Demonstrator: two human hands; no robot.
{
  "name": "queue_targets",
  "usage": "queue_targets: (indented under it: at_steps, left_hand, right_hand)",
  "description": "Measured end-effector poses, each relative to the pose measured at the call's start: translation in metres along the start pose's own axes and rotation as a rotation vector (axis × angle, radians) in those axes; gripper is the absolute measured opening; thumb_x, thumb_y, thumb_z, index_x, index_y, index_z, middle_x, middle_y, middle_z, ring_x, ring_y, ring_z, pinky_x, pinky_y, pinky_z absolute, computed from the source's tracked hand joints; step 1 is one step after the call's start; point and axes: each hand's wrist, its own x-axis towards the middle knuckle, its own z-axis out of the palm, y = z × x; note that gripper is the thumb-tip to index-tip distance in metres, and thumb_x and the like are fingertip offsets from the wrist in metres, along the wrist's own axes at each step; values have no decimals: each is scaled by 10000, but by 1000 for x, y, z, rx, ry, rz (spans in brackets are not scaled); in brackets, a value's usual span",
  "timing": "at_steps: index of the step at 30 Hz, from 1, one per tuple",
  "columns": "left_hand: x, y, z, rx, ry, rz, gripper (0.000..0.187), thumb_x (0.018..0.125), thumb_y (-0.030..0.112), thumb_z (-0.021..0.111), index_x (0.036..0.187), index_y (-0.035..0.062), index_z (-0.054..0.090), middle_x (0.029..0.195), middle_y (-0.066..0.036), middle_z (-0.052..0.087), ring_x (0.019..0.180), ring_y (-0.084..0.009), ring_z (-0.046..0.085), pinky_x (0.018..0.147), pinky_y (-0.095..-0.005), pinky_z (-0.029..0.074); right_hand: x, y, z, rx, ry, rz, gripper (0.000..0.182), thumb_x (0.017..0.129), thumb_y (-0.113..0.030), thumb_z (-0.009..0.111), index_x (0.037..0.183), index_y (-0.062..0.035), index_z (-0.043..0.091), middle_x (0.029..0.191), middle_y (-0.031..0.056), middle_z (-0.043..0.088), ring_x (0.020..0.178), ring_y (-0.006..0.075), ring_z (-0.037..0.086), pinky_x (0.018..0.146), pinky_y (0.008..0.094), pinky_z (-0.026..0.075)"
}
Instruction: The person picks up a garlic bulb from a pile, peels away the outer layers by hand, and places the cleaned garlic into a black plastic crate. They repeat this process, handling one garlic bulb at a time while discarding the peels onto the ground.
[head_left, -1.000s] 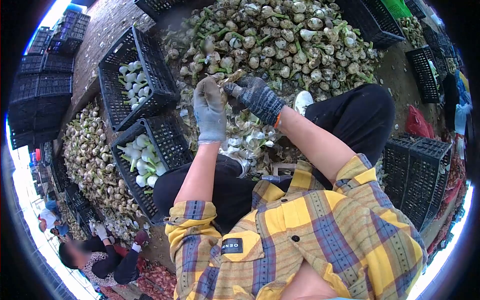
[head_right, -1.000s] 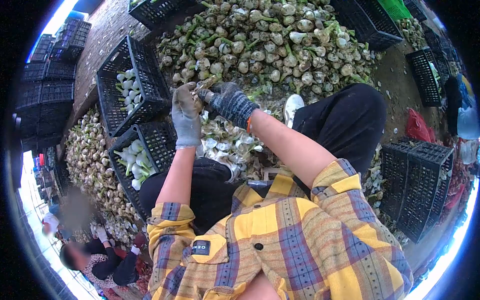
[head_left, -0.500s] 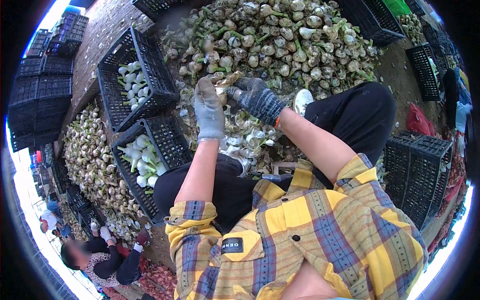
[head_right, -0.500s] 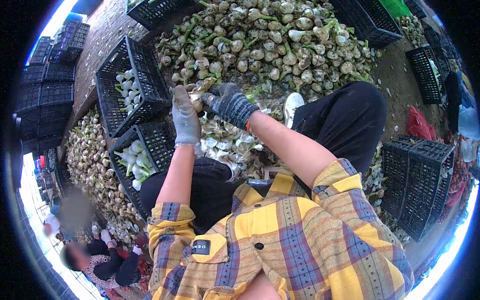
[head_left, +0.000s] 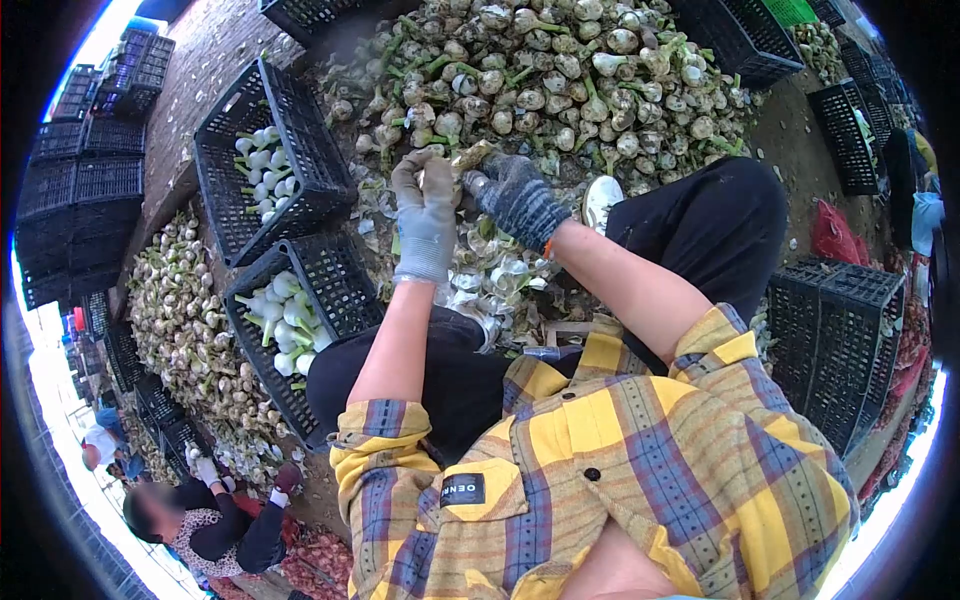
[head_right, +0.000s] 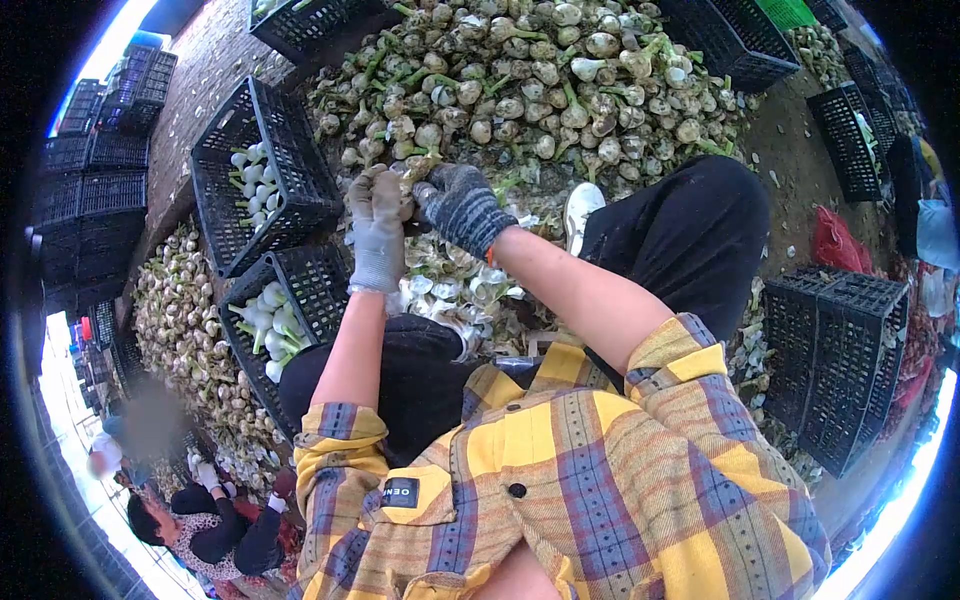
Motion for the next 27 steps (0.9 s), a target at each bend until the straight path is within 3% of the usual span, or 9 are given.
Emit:
queue_targets:
  at_steps: [6,10,13,16,17,20,21,24,27]
  left_hand:
    - [11,5,-10,-159,79,-459,405,876,486,468,997,114,571,849,-38,605,728,-146,581,606,-284,491]
    - [12,3,-16,-187,35,-508,409,871,469,498,1035,99,552,846,-16,618,700,-129,592,597,-263,496]
    - [12,-30,-15,70,-35,51,427,885,409,521,1146,75,468,907,-13,600,739,-105,579,656,-237,476]
    - [3,-5,-4,99,-47,-107,450,899,325,530,1228,62,371,951,-16,576,764,-81,558,706,-224,454]
    - [3,-9,-1,-16,3,-62,419,882,404,527,1138,77,477,836,-15,581,675,-80,548,597,-221,446]
    - [5,11,-6,-140,0,-476,437,860,503,498,1009,98,568,738,-8,582,599,-95,545,497,-218,419]
    - [9,3,-8,-165,-15,-461,487,839,583,458,883,123,612,660,-1,570,540,-115,535,430,-228,388]
    - [6,8,-4,-145,-19,-499,482,848,547,480,951,87,580,717,-9,583,576,-110,544,460,-228,404]
    - [14,-28,-12,307,-17,172,457,864,485,505,1023,58,538,776,-27,592,603,-102,545,515,-235,443]
  right_hand:
    - [-2,1,1,-74,1,-50,250,774,-179,556,892,31,621,844,244,613,811,389,590,721,402,464]
    - [3,8,5,48,-11,10,248,776,-183,555,906,17,625,853,233,623,804,385,595,717,385,471]
    - [15,27,5,63,-86,172,281,790,-234,538,904,6,631,859,225,633,798,371,604,726,385,474]
    - [17,29,1,-174,-131,36,313,806,-264,521,900,15,626,847,221,634,795,352,611,737,398,471]
    - [10,9,-1,-115,-22,96,303,804,-247,533,922,17,626,850,216,638,794,328,620,731,387,474]
    - [5,2,-1,47,25,76,299,794,-227,549,943,20,626,864,222,637,793,323,623,724,370,476]
    - [9,14,3,86,24,113,297,788,-212,559,961,20,627,859,217,641,775,308,627,713,358,477]
    - [8,16,0,9,32,114,231,802,-155,540,943,7,626,742,133,641,625,187,586,620,314,475]
    - [10,17,-5,-29,36,127,287,790,-218,535,917,23,628,823,231,629,754,341,613,689,377,476]
